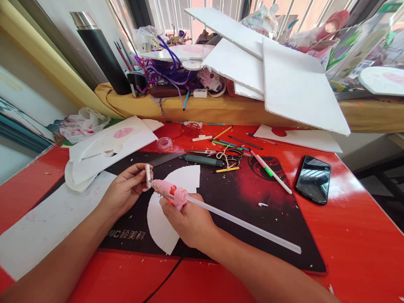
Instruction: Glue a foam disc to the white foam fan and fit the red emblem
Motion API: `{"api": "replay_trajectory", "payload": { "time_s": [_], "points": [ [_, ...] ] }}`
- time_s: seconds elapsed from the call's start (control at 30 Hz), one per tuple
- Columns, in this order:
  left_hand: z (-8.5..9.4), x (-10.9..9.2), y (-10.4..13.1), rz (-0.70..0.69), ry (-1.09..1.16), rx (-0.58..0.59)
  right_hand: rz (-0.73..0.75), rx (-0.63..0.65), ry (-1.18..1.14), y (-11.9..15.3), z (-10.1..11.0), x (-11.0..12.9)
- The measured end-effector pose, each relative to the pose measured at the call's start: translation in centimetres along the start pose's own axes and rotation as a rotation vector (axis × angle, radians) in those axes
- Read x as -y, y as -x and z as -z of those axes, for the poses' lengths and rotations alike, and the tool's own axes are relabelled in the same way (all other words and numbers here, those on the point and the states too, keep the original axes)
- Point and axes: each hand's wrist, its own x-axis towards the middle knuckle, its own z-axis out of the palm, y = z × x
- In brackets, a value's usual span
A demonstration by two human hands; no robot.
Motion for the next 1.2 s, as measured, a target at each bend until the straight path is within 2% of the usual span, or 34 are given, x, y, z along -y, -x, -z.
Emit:
{"api": "replay_trajectory", "payload": {
  "time_s": [0.3,0.57,0.77,1.2],
  "points": [
    [-0.1,0.0,0.1,0.004,0.0,0.011,-0.059,-0.021,-0.032,0.0,-0.1,-0.9],
    [0.0,0.0,0.0,0.006,-0.013,-0.001,0.011,0.033,-0.03,-0.2,0.3,-1.6],
    [0.1,0.1,-0.1,0.006,-0.01,0.005,-0.02,0.033,-0.059,-0.2,0.2,-2.3],
    [0.0,0.1,0.0,0.007,-0.029,-0.011,-0.009,-0.016,0.043,-0.1,0.1,-1.0]
  ]
}}
